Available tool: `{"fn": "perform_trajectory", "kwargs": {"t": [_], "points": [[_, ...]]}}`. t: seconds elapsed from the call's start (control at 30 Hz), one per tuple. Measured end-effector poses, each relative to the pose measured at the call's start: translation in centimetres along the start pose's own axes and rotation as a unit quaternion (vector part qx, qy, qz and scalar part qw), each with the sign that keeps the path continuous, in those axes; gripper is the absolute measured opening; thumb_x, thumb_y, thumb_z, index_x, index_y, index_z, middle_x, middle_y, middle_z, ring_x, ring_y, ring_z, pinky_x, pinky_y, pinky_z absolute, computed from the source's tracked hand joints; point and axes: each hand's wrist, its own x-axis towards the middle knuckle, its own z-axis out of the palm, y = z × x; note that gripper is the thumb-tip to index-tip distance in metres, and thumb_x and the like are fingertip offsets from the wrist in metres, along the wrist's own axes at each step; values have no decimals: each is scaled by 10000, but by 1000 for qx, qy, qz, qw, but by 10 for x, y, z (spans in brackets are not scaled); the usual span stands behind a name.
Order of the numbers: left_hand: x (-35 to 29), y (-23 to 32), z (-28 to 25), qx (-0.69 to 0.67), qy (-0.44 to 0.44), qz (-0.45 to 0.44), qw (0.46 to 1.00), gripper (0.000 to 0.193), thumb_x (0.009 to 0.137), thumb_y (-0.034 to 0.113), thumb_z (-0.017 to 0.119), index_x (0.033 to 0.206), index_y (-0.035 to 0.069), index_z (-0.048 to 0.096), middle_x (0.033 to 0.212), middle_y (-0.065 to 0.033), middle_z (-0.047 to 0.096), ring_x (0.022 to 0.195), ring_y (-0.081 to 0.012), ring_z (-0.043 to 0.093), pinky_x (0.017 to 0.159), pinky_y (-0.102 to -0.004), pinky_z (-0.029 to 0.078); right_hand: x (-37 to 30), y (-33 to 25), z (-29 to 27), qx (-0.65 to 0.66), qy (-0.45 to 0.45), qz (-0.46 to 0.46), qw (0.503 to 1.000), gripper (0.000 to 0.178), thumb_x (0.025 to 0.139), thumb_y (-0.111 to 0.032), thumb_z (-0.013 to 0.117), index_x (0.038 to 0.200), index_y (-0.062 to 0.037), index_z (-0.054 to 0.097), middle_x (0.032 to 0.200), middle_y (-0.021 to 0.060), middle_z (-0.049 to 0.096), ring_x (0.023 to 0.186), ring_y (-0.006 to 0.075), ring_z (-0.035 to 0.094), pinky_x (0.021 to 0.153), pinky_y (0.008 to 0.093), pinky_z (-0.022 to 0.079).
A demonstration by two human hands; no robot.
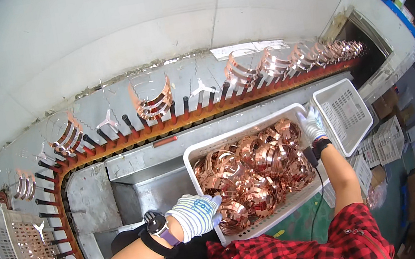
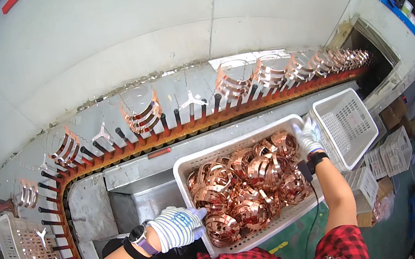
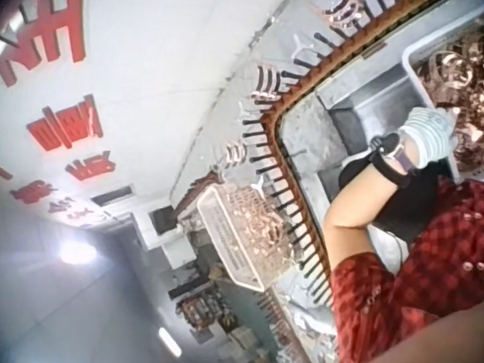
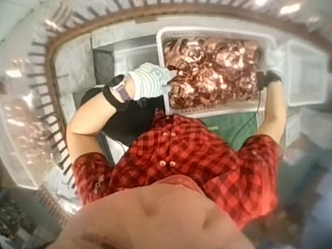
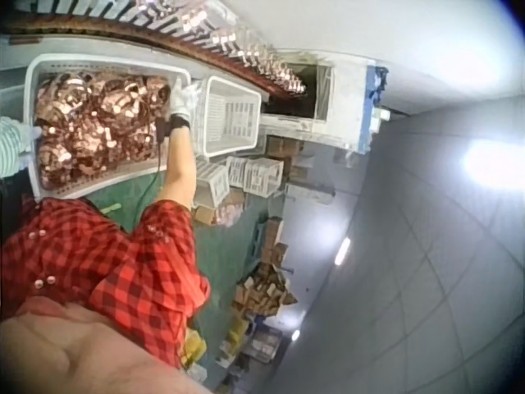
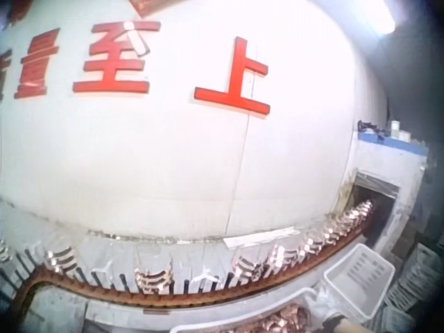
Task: The person is sorting and placing metallic rose-gold colored curved components onto a moving conveyor belt with hooks.
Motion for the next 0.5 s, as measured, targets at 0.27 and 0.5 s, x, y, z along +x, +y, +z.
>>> {"fn": "perform_trajectory", "kwargs": {"t": [0.27, 0.5], "points": [[37, 36, -15, -14, -52, -62, 997, 527, 948, 383, 517, 1319, 9, 517, 1106, -210, 672, 995, -390, 648, 843, -465, 521, 92, -183, -33, 661, -272, 154, 682, 737, 887, -645, 571, 1354, -82, 477, 1307, 172, 586, 1140, 308, 577, 977, 504, 444], [66, 60, -17, -24, -52, -81, 995, 524, 951, 381, 511, 1325, 14, 514, 1113, -215, 668, 1011, -386, 645, 852, -466, 515, 169, -166, 6, 474, -195, 65, 856, 362, 864, -238, 659, 1155, -27, 617, 869, 136, 676, 810, 218, 655, 693, 340, 518]]}}
